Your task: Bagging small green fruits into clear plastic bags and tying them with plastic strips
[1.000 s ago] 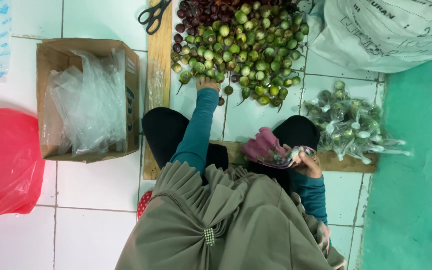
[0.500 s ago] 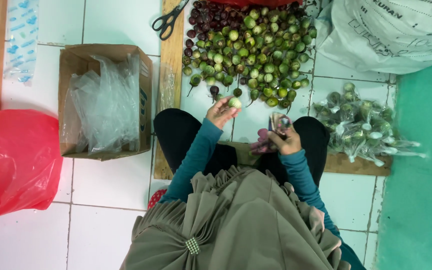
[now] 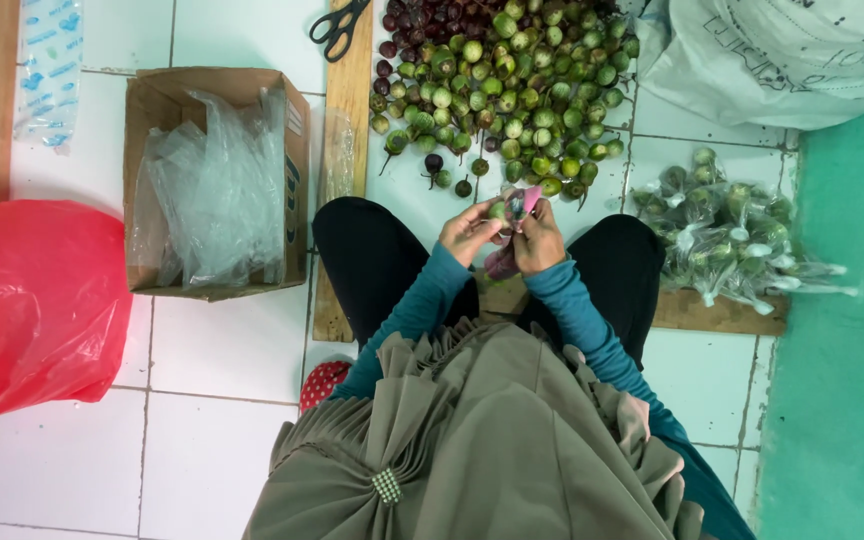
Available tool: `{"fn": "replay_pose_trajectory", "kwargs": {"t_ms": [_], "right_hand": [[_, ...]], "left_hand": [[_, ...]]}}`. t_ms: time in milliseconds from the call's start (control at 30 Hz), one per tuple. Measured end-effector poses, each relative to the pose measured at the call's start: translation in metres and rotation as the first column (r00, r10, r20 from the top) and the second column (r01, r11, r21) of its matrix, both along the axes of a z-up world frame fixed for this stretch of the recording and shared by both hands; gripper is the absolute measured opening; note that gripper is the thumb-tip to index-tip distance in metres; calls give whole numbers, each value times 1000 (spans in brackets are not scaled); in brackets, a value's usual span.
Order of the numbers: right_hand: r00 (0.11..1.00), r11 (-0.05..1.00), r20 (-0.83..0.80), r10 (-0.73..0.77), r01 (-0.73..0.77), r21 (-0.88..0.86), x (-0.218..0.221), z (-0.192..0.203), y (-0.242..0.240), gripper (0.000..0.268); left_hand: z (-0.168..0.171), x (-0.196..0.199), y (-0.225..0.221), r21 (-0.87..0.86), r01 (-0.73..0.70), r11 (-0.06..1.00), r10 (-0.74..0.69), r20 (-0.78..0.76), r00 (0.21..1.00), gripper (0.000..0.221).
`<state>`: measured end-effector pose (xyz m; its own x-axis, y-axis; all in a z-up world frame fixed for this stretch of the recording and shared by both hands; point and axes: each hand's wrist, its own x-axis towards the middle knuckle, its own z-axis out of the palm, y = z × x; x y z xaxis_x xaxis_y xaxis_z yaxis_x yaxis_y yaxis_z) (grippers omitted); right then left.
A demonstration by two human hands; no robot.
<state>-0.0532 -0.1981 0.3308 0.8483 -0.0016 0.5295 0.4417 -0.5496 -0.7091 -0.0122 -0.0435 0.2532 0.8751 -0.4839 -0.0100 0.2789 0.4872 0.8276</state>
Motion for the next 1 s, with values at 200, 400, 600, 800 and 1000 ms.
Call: {"fn": "replay_pose_trajectory", "kwargs": {"t_ms": [200,400,600,800,1000], "right_hand": [[924,979,-346,-163,194,56,-13,-12,18,12],[993,985,-20,-114,110,-134,12,-40,9,18],[590,617,-804,-72,660,429,6,-17,36,17],[903,958,-327,-279,237,-163,12,-28,18,16],[803,867,-590,-82,349,354,13,-20,19,15]], "left_hand": [[12,4,13,147,-95,985,96,-4,995,43],[-1,7,4,217,-236,947,237,20,971,56],[5,14,17,449,-318,835,289,133,948,46],[-4,15,6,438,-260,860,255,72,964,48],[8,14,14,621,-325,713,148,320,936,54]]}}
